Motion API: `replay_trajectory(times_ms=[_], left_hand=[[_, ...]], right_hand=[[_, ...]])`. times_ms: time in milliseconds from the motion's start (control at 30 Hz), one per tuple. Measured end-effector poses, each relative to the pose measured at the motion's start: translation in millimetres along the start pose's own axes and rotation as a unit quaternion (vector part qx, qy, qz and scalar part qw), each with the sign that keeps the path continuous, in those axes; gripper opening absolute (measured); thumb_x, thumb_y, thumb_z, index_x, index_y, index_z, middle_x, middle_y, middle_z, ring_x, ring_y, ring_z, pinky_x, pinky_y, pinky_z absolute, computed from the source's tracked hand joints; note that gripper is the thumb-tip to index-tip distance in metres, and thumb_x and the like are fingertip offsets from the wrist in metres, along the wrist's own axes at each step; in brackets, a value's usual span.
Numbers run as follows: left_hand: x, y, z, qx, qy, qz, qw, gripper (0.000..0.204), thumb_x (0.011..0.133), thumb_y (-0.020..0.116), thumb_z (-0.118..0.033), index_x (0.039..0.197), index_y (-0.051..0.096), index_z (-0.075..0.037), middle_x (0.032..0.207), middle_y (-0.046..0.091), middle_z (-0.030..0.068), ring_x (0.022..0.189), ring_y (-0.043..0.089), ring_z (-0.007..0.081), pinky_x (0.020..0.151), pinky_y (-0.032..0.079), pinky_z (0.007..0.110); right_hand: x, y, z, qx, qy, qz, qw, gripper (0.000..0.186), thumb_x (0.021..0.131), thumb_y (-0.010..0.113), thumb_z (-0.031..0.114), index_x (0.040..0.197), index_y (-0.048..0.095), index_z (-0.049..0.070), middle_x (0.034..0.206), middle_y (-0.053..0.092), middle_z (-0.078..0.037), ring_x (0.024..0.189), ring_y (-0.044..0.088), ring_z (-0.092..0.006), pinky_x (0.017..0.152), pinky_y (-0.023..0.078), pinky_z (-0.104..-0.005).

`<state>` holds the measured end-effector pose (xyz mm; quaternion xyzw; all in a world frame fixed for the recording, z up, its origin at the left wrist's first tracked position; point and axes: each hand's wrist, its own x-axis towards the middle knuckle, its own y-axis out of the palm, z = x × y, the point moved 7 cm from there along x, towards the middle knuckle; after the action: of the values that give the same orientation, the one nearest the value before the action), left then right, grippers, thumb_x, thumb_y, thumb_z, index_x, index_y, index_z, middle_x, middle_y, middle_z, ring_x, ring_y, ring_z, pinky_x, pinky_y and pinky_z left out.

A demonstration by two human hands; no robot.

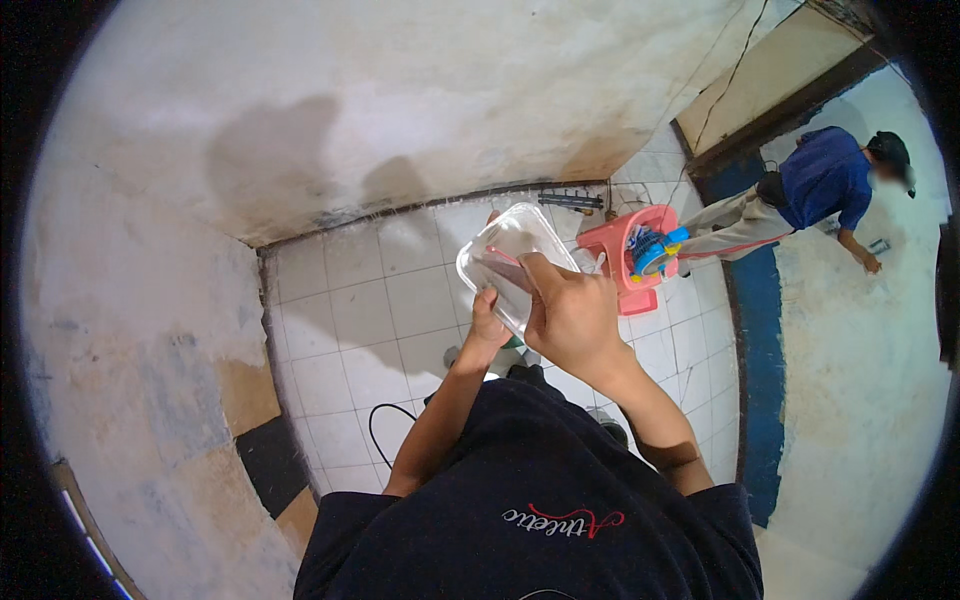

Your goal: The person applies plaster to a wall using a putty knife and a tray, smoothing the surface and replenishing the tool from the tray.

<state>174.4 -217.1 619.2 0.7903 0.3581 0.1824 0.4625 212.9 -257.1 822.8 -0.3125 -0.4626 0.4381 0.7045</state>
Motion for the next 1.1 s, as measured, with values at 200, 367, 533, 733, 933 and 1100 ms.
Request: replay_trajectory(times_ms=[200, 367, 533, 733, 933, 1100], left_hand=[[2, 22, -11, 0.003, 0.038, 0.028, 0.999, 0.105, 0.067, 0.067, -0.064, 0.147, 0.028, -0.008, 0.14, 0.044, 0.0101, 0.129, 0.045, 0.0262, 0.108, 0.038, 0.042], [5, 7, -4, 0.016, 0.038, 0.017, 0.999, 0.103, 0.068, 0.067, -0.064, 0.146, 0.03, -0.009, 0.139, 0.046, 0.0094, 0.129, 0.045, 0.0257, 0.108, 0.038, 0.042], [2, -24, 16, -0.076, -0.011, 0.021, 0.997, 0.101, 0.073, 0.07, -0.058, 0.15, 0.024, -0.011, 0.14, 0.045, 0.0076, 0.128, 0.046, 0.0227, 0.107, 0.039, 0.04], [13, 27, -26, -0.081, 0.054, 0.025, 0.995, 0.097, 0.073, 0.068, -0.062, 0.146, 0.033, -0.01, 0.14, 0.045, 0.008, 0.129, 0.045, 0.0242, 0.109, 0.037, 0.041], [18, 14, -27, 0.007, 0.054, 0.03, 0.998, 0.103, 0.074, 0.043, -0.082, 0.149, 0.031, -0.012, 0.144, 0.042, 0.0082, 0.132, 0.042, 0.0257, 0.111, 0.034, 0.043], [19, -5, -23, -0.024, 0.04, -0.03, 0.998, 0.095, 0.079, 0.043, -0.074, 0.147, 0.033, -0.01, 0.143, 0.043, 0.0095, 0.13, 0.043, 0.0254, 0.109, 0.036, 0.042]], right_hand=[[16, -13, -18, -0.101, 0.029, 0.027, 0.994, 0.03, 0.062, 0.063, 0.004, 0.091, 0.057, 0.005, 0.065, 0.064, -0.014, 0.052, 0.063, -0.0336, 0.047, 0.048, -0.0414], [12, -4, -6, -0.076, -0.007, 0.016, 0.997, 0.03, 0.064, 0.062, 0.006, 0.092, 0.056, 0.004, 0.065, 0.064, -0.014, 0.053, 0.064, -0.0323, 0.047, 0.049, -0.0411], [6, 4, 6, 0.013, -0.036, 0.017, 0.999, 0.034, 0.064, 0.057, -0.004, 0.097, 0.06, 0.001, 0.061, 0.059, -0.016, 0.053, 0.06, -0.0348, 0.047, 0.045, -0.0428], [17, -1, -17, 0.037, 0.021, -0.026, 0.999, 0.028, 0.07, 0.057, -0.006, 0.098, 0.06, -0.001, 0.062, 0.058, -0.021, 0.055, 0.059, -0.0388, 0.05, 0.045, -0.0434], [11, 5, -14, 0.101, 0.039, -0.001, 0.994, 0.019, 0.074, 0.059, -0.004, 0.093, 0.057, -0.001, 0.059, 0.055, -0.021, 0.053, 0.059, -0.0393, 0.049, 0.045, -0.0435], [8, 19, -5, 0.127, 0.0, 0.03, 0.991, 0.015, 0.078, 0.057, -0.005, 0.092, 0.056, -0.002, 0.058, 0.055, -0.021, 0.051, 0.06, -0.0377, 0.046, 0.044, -0.0417]])
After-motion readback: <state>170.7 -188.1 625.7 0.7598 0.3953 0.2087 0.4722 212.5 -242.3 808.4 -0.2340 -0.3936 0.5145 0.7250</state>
